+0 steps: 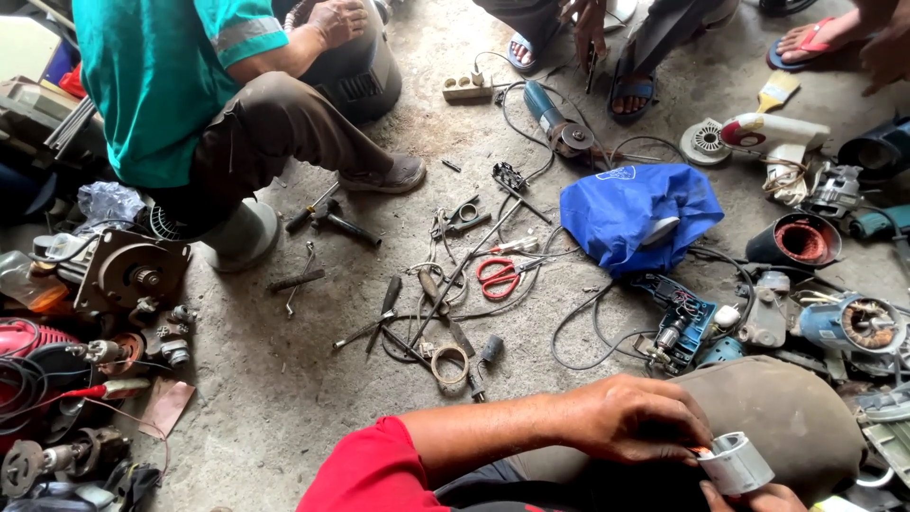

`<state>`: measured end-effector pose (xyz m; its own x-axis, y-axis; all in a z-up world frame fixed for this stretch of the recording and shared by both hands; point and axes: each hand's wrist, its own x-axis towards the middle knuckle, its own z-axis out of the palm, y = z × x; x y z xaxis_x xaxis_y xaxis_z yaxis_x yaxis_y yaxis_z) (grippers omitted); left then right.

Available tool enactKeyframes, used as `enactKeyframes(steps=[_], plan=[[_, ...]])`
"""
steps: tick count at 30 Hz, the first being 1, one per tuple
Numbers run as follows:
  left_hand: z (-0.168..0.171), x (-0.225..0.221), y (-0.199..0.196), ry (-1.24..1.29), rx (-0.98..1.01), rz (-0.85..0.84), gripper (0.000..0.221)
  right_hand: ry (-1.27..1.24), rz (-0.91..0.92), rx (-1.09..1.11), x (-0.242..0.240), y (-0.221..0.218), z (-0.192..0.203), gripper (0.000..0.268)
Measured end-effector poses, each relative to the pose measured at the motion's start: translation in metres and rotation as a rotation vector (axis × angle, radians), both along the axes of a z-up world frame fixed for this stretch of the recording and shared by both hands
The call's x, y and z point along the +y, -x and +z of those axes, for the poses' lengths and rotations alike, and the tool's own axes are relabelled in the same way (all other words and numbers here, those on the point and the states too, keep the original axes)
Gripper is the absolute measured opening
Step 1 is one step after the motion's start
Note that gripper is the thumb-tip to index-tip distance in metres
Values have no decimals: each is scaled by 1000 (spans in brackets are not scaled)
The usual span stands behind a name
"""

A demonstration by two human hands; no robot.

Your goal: Repairing a motor stator by using a hammer and punch to adjust internal components while using a smartphone for reference.

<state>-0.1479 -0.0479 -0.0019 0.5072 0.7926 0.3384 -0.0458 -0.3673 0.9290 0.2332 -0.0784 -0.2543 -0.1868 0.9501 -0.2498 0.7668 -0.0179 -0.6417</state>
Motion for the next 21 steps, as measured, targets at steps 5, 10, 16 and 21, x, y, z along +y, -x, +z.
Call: enactKeyframes(steps=[5,10,16,21], plan=[[1,0,0,-8,18,8,22,-58,110,179,-1,29,59,43],[10,1,3,15,18,-3,29,-105,109,175,-9,55,108,40],[43,10,2,240,-37,-102,63,-602,94,83,-31,48,127,28],[85,26,-19,175,78,-347,72,-760,144,49,-32,111,321,24]])
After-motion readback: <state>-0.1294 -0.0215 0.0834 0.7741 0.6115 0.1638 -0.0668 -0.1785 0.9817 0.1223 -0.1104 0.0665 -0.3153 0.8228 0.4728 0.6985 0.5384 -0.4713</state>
